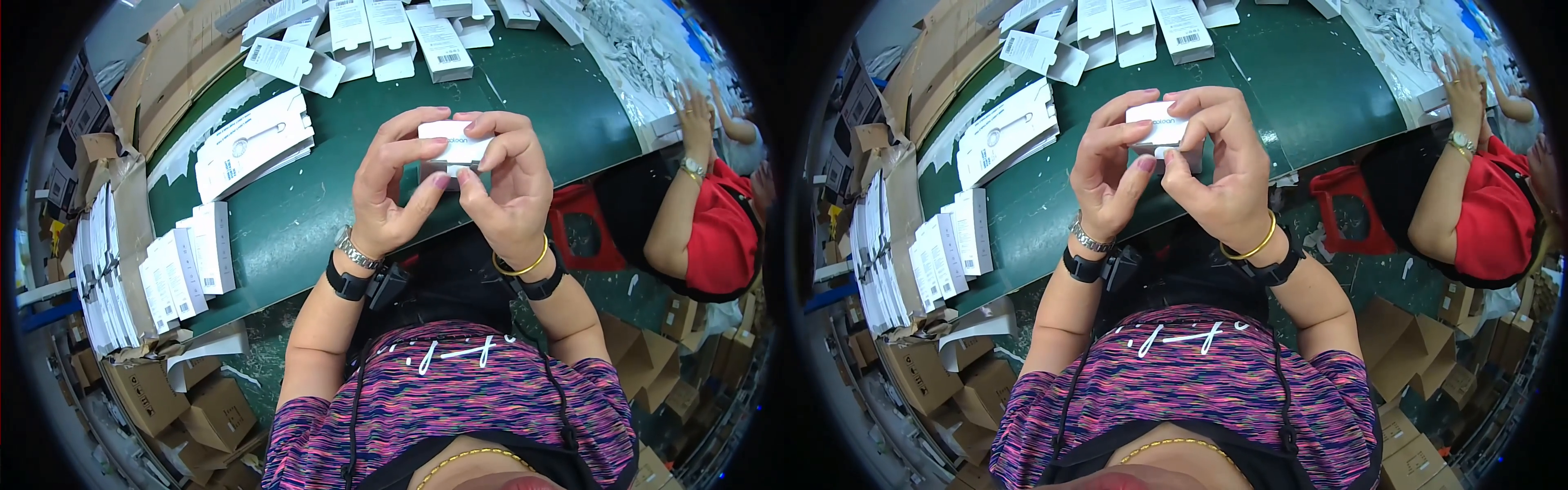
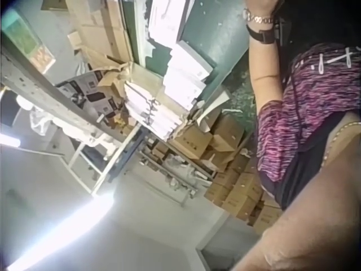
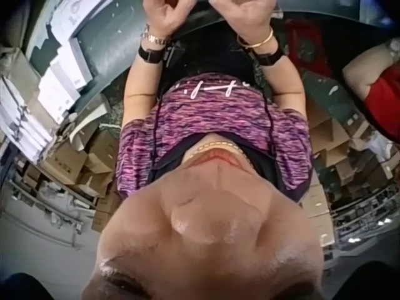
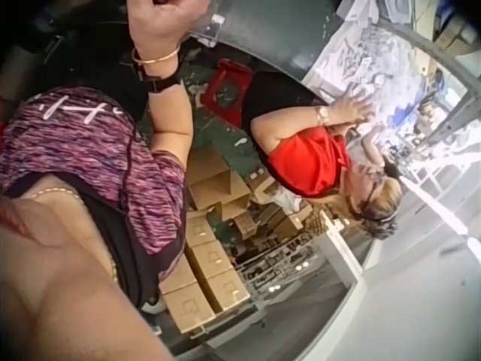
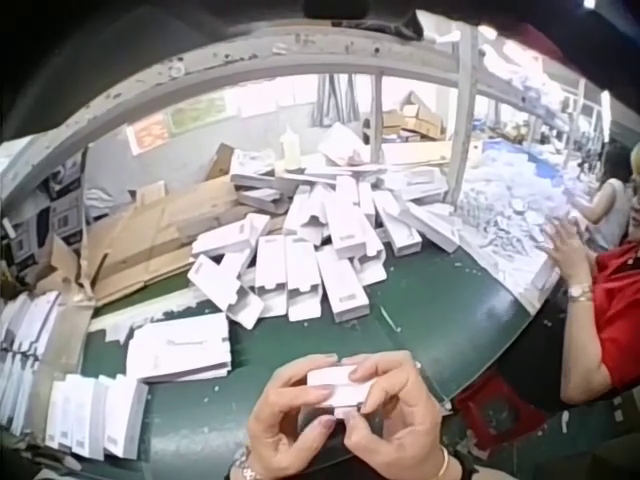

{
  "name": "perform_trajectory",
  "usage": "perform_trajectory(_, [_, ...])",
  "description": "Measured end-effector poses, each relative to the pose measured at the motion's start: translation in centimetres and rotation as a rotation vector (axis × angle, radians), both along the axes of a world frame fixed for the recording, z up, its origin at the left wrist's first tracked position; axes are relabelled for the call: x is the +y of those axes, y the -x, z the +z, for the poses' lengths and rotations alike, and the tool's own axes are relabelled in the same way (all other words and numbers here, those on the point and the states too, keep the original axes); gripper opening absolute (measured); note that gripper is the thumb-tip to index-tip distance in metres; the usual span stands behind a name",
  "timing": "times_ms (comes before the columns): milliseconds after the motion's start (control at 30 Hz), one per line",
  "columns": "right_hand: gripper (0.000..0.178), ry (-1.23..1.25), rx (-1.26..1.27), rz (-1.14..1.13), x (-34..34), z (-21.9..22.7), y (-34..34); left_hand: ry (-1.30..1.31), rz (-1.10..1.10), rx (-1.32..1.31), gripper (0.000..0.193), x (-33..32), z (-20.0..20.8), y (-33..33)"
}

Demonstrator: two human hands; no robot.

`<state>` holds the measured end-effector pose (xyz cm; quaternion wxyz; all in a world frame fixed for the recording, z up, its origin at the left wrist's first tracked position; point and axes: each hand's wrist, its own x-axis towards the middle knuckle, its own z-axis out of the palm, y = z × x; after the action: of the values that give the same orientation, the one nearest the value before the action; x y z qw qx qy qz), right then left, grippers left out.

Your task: The person assembles a product box, inserts a white paper, a charging cable, and a handheld fan, and then closes the lid. This packaging process is repeated for a second unit.

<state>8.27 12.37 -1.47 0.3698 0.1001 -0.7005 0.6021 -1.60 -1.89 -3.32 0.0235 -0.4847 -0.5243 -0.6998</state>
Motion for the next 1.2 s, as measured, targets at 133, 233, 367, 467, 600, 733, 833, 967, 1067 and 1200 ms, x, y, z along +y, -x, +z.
perform_trajectory(133, [0.03, 0.016, 0.021, 0.028, 0.3, -0.5, 0.3, 0.007, 0.024, 0.077, 0.038, 0.2, -0.2, 0.4])
perform_trajectory(233, [0.03, 0.002, 0.038, 0.026, 0.5, -0.8, 0.3, -0.004, 0.032, 0.076, 0.039, 0.4, -0.7, 0.3])
perform_trajectory(367, [0.027, 0.001, 0.029, 0.006, 0.6, -0.9, 0.2, -0.029, 0.021, 0.015, 0.038, 0.8, -0.9, 0.1])
perform_trajectory(467, [0.024, -0.014, 0.002, -0.024, 1.1, -0.6, 0.2, -0.06, 0.01, -0.006, 0.033, 0.9, -0.7, 0.2])
perform_trajectory(600, [0.017, -0.248, 0.002, -0.029, 1.9, -0.1, -0.4, 0.022, 0.04, 0.054, 0.026, 0.1, -0.4, 0.1])
perform_trajectory(733, [0.008, -0.188, 0.016, -0.007, 0.8, 0.0, -0.8, -0.041, 0.009, -0.128, 0.023, 0.5, -0.6, -1.1])
perform_trajectory(833, [0.016, -0.096, -0.008, -0.093, -0.2, -0.5, -0.6, -0.073, 0.006, -0.119, 0.024, 0.8, -0.5, -1.0])
perform_trajectory(967, [0.023, 0.102, 0.023, -0.083, -1.7, -0.8, -0.3, -0.07, 0.016, -0.083, 0.025, 0.5, -0.7, -1.1])
perform_trajectory(1067, [0.026, 0.132, 0.028, -0.066, -1.5, -0.4, 0.1, -0.069, 0.013, -0.071, 0.026, 0.6, -0.9, -0.5])
perform_trajectory(1200, [0.026, 0.103, 0.054, -0.052, -1.1, -0.6, 0.3, -0.07, 0.028, -0.026, 0.028, 0.8, -0.6, -0.4])
